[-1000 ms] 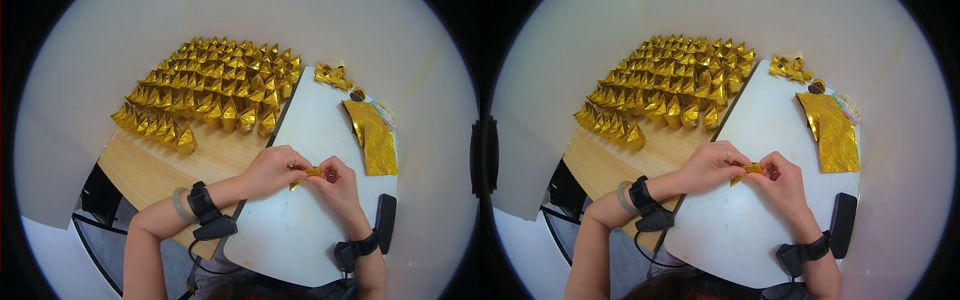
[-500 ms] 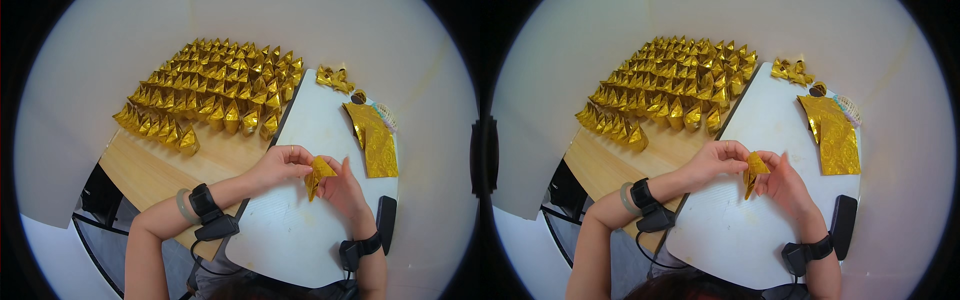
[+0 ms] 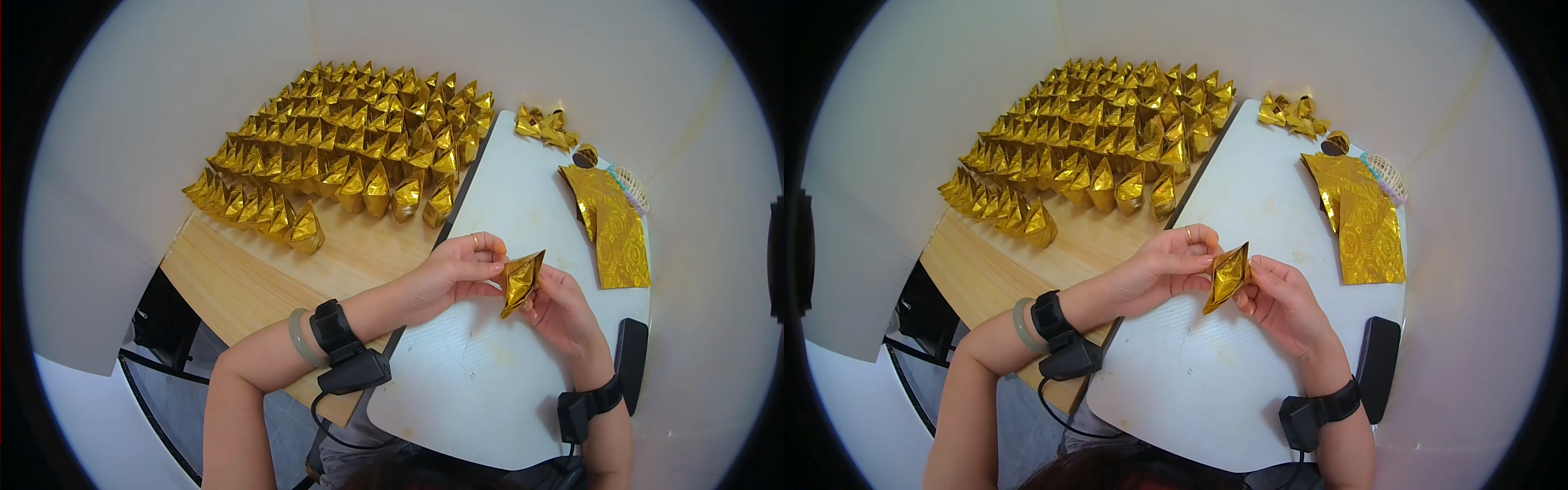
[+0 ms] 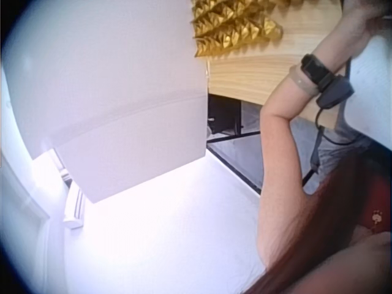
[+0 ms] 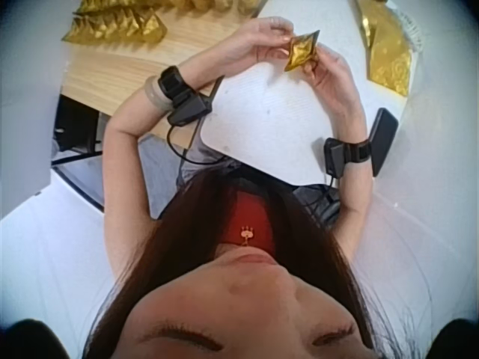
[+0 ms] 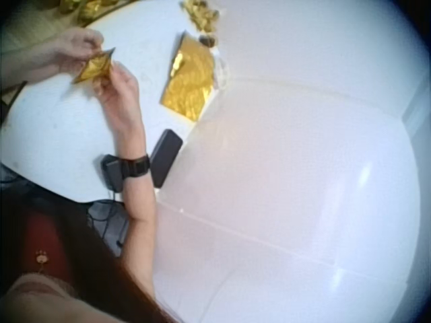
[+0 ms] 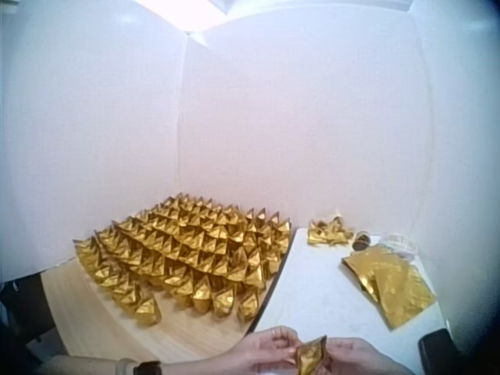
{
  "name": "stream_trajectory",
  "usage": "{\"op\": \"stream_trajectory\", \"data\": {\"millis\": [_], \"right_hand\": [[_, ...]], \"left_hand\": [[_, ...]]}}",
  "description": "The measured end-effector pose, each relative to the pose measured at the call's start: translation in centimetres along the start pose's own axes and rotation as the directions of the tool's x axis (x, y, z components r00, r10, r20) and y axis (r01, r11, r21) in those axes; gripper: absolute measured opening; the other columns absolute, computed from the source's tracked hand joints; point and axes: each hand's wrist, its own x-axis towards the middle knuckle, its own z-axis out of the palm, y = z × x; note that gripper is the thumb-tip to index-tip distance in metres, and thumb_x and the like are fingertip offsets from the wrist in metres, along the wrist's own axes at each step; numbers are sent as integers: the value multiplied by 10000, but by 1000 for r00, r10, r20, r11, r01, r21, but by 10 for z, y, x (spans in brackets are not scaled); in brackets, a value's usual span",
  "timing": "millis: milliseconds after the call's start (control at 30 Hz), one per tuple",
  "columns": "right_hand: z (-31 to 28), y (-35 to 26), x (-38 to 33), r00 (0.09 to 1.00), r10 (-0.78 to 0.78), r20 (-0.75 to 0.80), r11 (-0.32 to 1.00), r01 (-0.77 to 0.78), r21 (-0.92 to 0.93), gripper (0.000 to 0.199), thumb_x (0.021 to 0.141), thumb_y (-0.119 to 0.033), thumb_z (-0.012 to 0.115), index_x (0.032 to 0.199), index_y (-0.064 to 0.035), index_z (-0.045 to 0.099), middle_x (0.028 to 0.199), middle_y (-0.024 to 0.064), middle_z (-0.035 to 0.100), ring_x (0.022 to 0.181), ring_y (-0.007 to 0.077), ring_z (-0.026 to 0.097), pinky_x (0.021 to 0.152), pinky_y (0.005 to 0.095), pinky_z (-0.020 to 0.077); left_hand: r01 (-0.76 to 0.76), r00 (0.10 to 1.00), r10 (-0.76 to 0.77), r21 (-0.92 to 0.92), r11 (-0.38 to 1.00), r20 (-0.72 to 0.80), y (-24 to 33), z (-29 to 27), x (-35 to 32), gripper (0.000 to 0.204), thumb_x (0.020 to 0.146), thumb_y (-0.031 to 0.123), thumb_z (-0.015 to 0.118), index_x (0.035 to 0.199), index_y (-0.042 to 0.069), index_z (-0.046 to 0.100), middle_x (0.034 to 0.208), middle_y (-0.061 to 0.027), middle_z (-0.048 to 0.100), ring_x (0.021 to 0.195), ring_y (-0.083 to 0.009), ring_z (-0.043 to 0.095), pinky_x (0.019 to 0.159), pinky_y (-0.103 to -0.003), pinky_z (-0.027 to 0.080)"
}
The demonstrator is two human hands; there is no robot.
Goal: Folding gold foil paper into small pyramid-shaped decorative objects.
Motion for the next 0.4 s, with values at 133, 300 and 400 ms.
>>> {"op": "stream_trajectory", "data": {"millis": [133, 300, 400], "right_hand": [[-1, 3, 1, 999, -16, -48, 1000, 17, 20, 249, 992, -225, 500, 1064, 4, 566, 848, 56, 618, 710, 105, 568, 652, 225, 485], [-3, 2, 1, 999, -18, -36, 1000, 19, 16, 248, 996, -228, 494, 1059, 1, 567, 841, 51, 618, 716, 100, 568, 661, 222, 485], [-5, 4, 1, 998, -19, -59, 1000, 18, -15, 248, 994, -233, 497, 1056, -3, 566, 841, 49, 617, 726, 99, 567, 674, 217, 482]], "left_hand": [[-29, 997, 38, -124, 992, 69, -2, 2, -1, 198, 924, 86, 584, 1101, 79, 495, 1064, -51, 582, 1007, -133, 589, 860, -267, 504], [-30, 997, 40, -130, 991, 72, -1, 0, -1, 223, 915, 85, 596, 1112, 78, 493, 1069, -52, 573, 1009, -128, 575, 839, -259, 501], [-40, 997, 43, -40, 998, 70, -3, -1, -3, 255, 903, 96, 616, 1122, 79, 487, 1073, -45, 571, 1015, -126, 563, 841, -260, 493]]}}
